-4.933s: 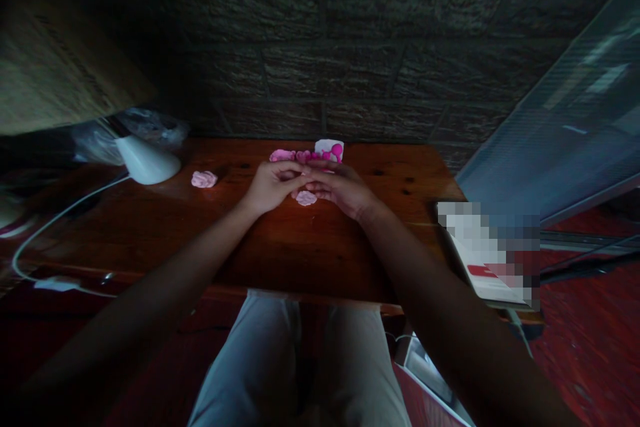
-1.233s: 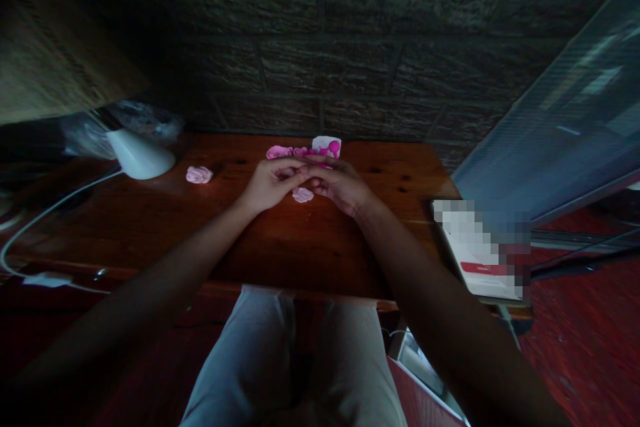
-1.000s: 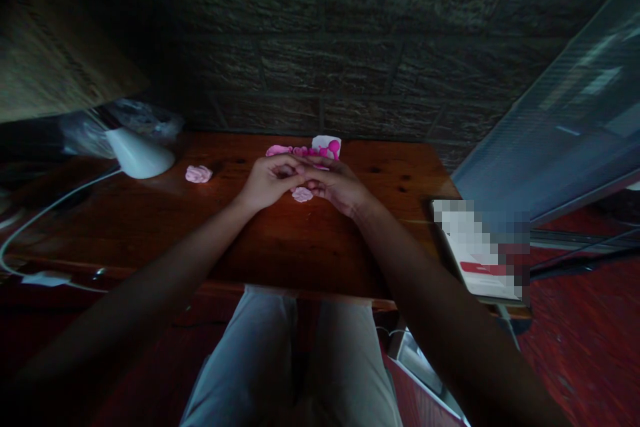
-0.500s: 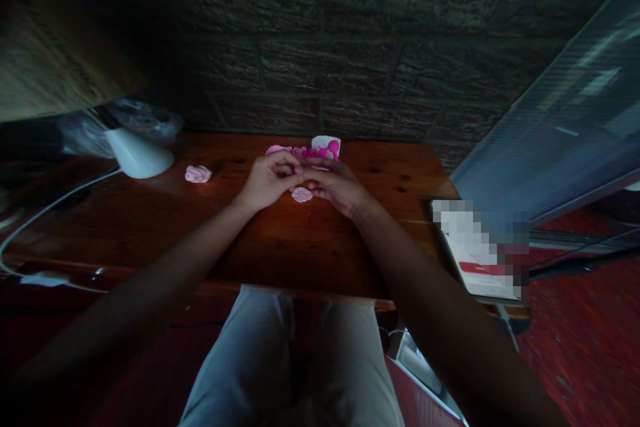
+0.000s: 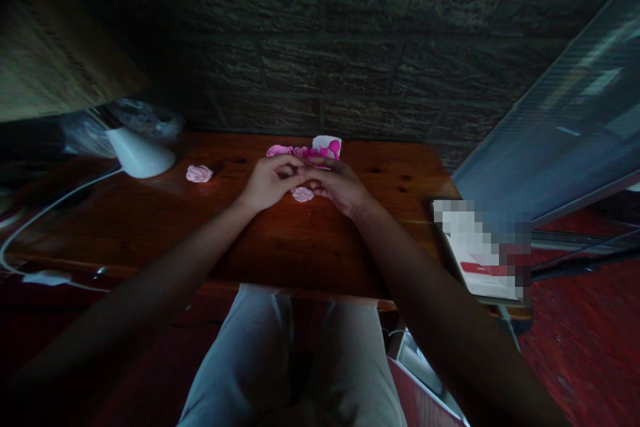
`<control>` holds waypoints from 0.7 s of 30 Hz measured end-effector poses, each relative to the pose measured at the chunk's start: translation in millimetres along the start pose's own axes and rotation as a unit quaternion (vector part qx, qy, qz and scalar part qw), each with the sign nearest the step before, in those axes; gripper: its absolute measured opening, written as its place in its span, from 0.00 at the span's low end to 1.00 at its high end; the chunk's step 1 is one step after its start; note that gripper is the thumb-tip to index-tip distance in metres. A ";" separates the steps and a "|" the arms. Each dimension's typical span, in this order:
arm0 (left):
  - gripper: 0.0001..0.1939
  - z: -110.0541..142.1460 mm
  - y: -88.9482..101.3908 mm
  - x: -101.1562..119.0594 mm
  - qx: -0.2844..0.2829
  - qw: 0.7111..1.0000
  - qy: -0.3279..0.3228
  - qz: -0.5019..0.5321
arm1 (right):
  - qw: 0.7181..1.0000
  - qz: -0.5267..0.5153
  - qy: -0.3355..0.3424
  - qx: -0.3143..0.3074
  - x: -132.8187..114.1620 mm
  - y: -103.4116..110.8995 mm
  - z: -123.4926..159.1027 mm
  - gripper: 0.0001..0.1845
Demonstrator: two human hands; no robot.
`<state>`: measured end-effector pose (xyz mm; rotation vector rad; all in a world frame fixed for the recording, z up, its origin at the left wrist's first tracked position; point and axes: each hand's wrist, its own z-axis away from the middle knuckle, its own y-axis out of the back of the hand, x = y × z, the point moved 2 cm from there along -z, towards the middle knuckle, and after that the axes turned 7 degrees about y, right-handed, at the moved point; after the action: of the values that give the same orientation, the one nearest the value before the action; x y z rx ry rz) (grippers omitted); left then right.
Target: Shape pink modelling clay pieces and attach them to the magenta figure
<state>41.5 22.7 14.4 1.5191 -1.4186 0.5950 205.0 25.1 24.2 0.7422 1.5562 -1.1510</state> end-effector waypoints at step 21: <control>0.10 -0.6 0.9 -1.8 0.030 1.000 0.008 -0.002 | 1.000 -0.014 0.016 -0.017 0.6 -1.8 1.7 0.24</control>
<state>40.4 24.3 13.4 1.5603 -1.3968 0.6509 203.7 22.9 24.1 0.7220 1.6128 -1.1348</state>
